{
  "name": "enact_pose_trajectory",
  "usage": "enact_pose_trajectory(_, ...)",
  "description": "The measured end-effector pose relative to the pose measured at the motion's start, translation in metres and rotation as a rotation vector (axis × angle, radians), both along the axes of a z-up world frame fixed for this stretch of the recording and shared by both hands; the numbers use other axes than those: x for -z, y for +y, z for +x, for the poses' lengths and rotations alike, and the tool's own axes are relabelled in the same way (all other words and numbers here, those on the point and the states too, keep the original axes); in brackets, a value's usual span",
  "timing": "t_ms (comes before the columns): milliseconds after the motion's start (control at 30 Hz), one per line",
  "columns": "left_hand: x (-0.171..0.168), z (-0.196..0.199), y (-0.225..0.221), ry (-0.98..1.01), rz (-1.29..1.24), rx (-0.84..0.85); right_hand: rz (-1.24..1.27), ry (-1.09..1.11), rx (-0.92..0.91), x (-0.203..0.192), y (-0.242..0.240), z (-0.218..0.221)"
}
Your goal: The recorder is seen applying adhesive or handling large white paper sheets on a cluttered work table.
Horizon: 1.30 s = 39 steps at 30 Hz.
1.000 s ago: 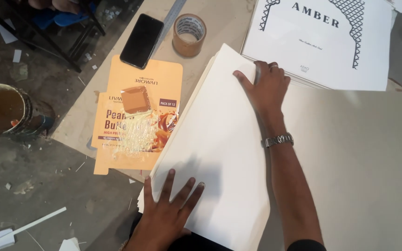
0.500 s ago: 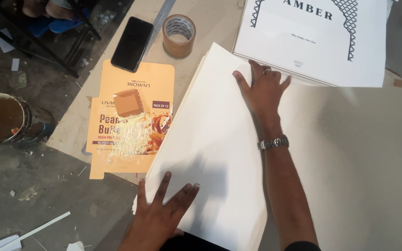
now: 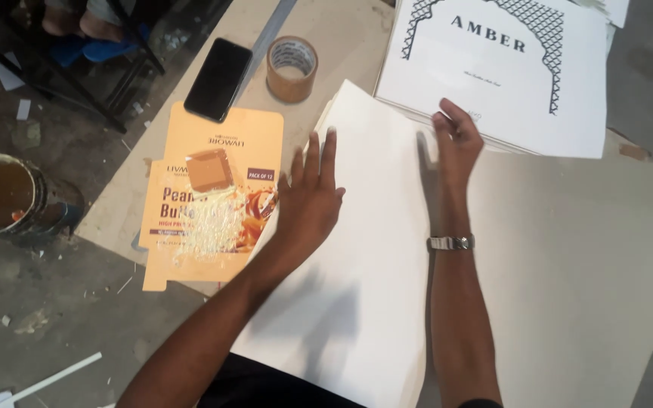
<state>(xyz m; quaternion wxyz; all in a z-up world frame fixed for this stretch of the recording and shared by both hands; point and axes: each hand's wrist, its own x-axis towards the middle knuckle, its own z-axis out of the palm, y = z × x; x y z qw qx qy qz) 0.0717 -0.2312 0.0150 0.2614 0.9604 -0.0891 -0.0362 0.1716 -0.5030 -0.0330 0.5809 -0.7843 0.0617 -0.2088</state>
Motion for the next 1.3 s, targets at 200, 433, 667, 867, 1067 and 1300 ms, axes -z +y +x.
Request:
enact_pose_trajectory(200,0.019,-0.006,0.009,-0.144,-0.171,-0.019,-0.969,-0.224,0.215,-0.069,-0.059,-0.083)
enact_pose_trajectory(433,0.015,-0.004,0.009,-0.062,-0.246,-0.053,-1.265,0.173,0.460,-0.085,-0.102,-0.188)
enact_pose_trajectory(667,0.009,0.002,0.003,-0.025,-0.319,-0.149,-0.756,0.835,0.551,-0.054,-0.157,-0.252)
enact_pose_trajectory(867,0.004,0.011,-0.001,0.006,-0.295,-0.163,-0.692,0.886,0.652,-0.052,-0.146,-0.241)
enact_pose_trajectory(1067,0.010,0.006,0.003,-0.015,-0.277,-0.149,-0.689,0.903,0.653,-0.050,-0.143,-0.244)
enact_pose_trajectory(1300,0.013,0.002,0.007,-0.089,-0.249,-0.080,-1.139,0.402,0.284,-0.024,-0.106,-0.199)
